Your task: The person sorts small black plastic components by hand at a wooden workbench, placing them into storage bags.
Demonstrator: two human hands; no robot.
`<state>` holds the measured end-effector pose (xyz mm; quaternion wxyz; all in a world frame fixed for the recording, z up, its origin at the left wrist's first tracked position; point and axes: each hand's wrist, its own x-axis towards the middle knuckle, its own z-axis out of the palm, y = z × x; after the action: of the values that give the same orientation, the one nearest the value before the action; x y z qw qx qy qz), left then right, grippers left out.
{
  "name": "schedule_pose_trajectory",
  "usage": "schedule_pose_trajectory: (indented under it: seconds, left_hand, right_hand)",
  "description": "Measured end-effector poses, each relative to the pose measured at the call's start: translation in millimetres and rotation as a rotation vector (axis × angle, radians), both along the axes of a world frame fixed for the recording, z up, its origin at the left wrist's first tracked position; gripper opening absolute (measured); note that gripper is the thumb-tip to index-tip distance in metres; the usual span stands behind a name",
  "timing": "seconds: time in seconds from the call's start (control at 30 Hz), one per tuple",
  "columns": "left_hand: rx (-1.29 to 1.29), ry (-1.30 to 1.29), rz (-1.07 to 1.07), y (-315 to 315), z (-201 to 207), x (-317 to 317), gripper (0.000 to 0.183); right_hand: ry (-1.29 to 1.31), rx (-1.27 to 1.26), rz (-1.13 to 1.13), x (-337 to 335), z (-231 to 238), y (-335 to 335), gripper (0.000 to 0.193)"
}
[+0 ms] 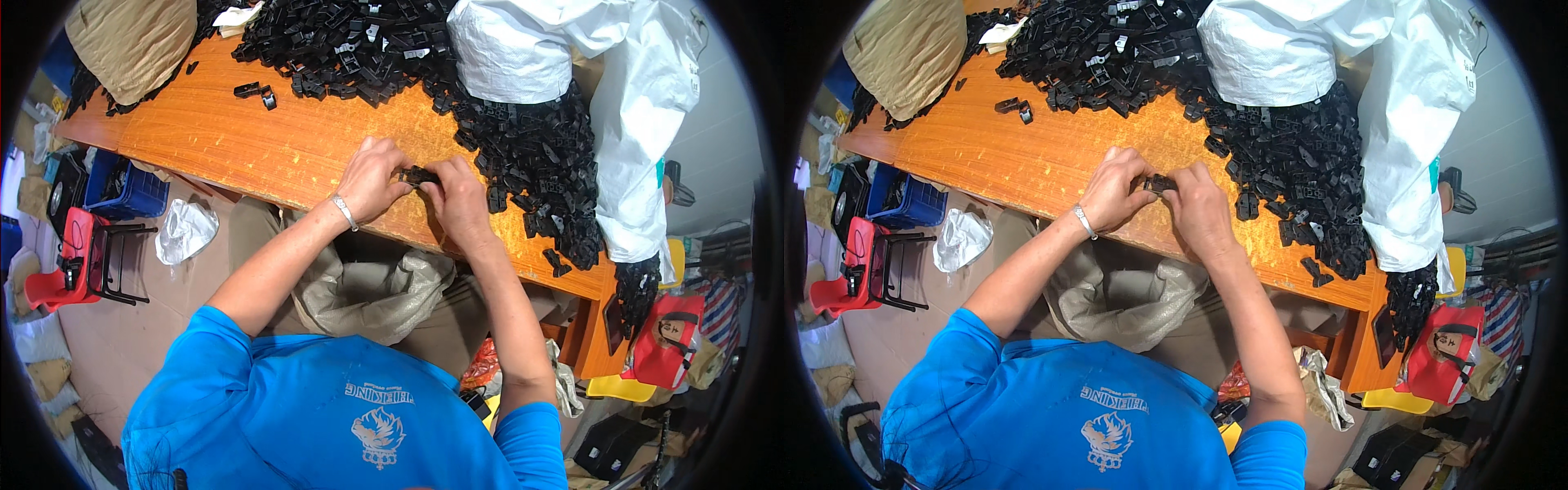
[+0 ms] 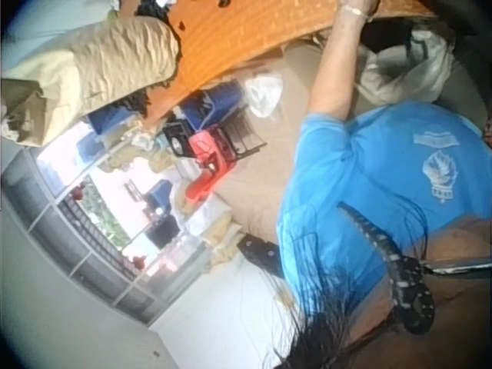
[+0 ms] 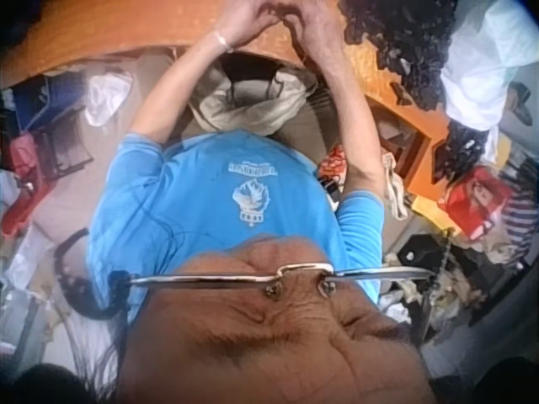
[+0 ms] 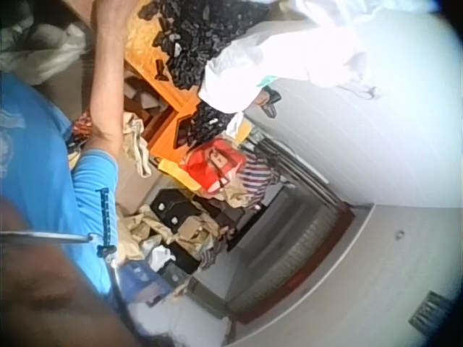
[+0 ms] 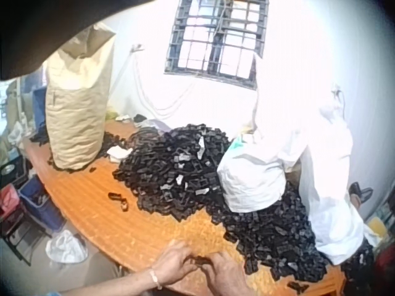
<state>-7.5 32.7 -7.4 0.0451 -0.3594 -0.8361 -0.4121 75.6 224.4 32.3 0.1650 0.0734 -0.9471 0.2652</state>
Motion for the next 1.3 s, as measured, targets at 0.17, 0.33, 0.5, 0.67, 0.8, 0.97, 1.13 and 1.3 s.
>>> schedule_pose_trajectory:
  seconds: [0.17, 0.33, 0.5, 0.67, 0.8, 0.97, 1.13, 1.3]
  left_hand:
    - [0.002, 0.003, -0.030, 6, 2, -2, 0.025]
    - [0.058, -0.143, -0.150, -6, -10, -22, 0.028]
    - [-0.113, 0.015, 0.058, 8, 8, -4, 0.020]
    - [-0.030, 0.063, -0.015, -11, -7, -13, 0.023]
    - [-0.003, -0.198, -0.160, -9, 10, -18, 0.023]
    - [0.021, 0.019, -0.151, 68, 13, -20, 0.024]
    - [0.018, 0.064, -0.203, 127, 12, -14, 0.030]
    - [-0.036, 0.191, -0.149, 140, 11, -12, 0.025]
  right_hand:
    - [-0.014, 0.027, 0.036, -4, -4, -1, 0.024]
    - [0.007, 0.099, 0.090, -4, -12, -7, 0.025]
    - [0.161, 0.102, -0.031, 6, -28, -8, 0.032]
    - [0.110, 0.030, -0.018, 25, -30, -21, 0.034]
    - [0.076, 0.014, 0.057, 69, -17, -47, 0.037]
    - [0.099, -0.039, 0.096, 79, -18, -42, 0.025]
    - [0.217, 0.057, -0.282, 56, 0, 56, 0.019]
    - [0.114, 0.158, -0.454, 34, 5, 83, 0.021]
